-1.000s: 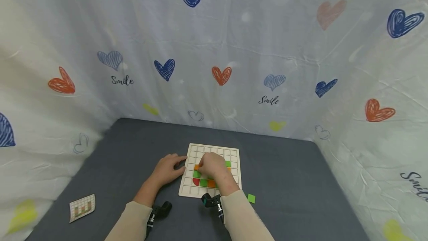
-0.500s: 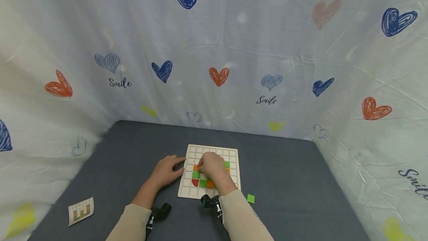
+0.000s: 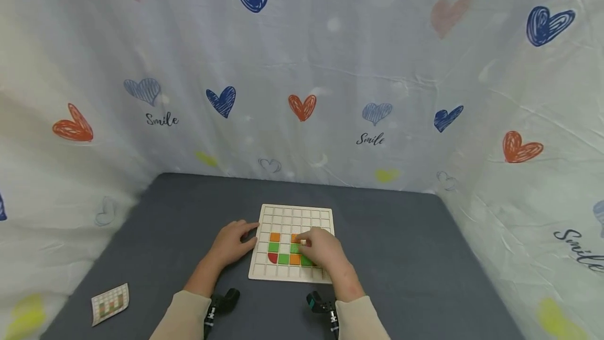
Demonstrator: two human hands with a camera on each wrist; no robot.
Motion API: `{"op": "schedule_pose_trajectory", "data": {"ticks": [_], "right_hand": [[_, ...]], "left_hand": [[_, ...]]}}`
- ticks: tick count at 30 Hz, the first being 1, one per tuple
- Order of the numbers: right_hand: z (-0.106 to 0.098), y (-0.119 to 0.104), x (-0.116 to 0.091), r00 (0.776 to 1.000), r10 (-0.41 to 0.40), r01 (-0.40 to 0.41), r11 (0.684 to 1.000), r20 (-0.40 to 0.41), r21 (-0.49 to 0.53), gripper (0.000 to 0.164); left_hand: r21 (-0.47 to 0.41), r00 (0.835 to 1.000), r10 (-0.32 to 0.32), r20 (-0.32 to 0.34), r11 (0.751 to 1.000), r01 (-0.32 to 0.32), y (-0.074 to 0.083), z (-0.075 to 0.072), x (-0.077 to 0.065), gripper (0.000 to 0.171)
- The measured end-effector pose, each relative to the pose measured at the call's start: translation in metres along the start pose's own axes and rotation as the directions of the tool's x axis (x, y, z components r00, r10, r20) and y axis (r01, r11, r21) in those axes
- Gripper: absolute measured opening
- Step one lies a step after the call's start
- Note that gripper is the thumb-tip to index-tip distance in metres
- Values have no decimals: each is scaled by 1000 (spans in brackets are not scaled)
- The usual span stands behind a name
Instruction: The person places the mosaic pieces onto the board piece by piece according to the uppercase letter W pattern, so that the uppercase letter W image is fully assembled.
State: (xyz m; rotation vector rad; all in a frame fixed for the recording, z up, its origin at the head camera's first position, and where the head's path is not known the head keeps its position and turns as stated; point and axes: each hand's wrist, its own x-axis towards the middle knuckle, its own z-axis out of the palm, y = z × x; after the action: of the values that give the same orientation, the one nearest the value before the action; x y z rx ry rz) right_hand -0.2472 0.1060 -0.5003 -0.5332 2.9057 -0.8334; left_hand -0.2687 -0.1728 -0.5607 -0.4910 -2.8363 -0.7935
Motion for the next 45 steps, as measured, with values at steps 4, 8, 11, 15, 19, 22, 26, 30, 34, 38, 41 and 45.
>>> {"op": "schedule_pose_trajectory", "data": {"ticks": [4, 8, 11, 15, 19, 22, 26, 30, 34, 38, 41, 45], "right_hand": [[-7, 13, -21, 1000, 12, -11, 999, -27, 40, 25], [-12, 26, -45, 996, 45, -43, 999, -74, 27, 24], [-15, 37, -62, 993, 90, -88, 996, -78, 19, 26], [-23, 49, -79, 988, 151, -150, 988, -43, 28, 32], [-33, 62, -93, 973, 231, -231, 972, -1, 35, 38], [-37, 69, -100, 963, 270, -270, 963, 7, 17, 37], [-37, 76, -107, 961, 277, -277, 961, -13, -20, 32], [-35, 79, -111, 962, 268, -269, 963, -45, -16, 31], [-33, 81, -113, 969, 234, -236, 971, -77, -25, 27], [-31, 82, -112, 973, 210, -215, 975, -92, -50, 21], [-33, 81, -108, 974, 210, -215, 976, -90, -47, 19], [-38, 76, -99, 977, 192, -197, 980, -96, -42, 20]], "left_hand": [[4, 1000, 16, -17, 1000, -16, -2, -4, 0, 41], [2, 999, 27, -21, 1000, -27, -1, -5, -1, 40], [-4, 1000, 24, -19, 1000, -24, 0, -6, -2, 40], [-17, 1000, 9, -12, 1000, -9, 0, -7, -3, 40], [-21, 1000, 3, -9, 1000, -3, 1, -6, -3, 40], [-17, 1000, 9, -16, 1000, -9, 0, -6, -3, 40], [-13, 999, 22, -29, 1000, -22, 0, -5, -3, 39], [-13, 999, 24, -29, 1000, -25, 0, -3, -2, 40], [-10, 1000, 15, -26, 1000, -16, -1, 0, -2, 40], [-3, 999, 21, -31, 1000, -21, -2, 0, -2, 39], [-5, 999, 24, -34, 1000, -24, -3, 1, -2, 39], [-16, 999, 20, -33, 1000, -21, -2, 0, -2, 39]]}}
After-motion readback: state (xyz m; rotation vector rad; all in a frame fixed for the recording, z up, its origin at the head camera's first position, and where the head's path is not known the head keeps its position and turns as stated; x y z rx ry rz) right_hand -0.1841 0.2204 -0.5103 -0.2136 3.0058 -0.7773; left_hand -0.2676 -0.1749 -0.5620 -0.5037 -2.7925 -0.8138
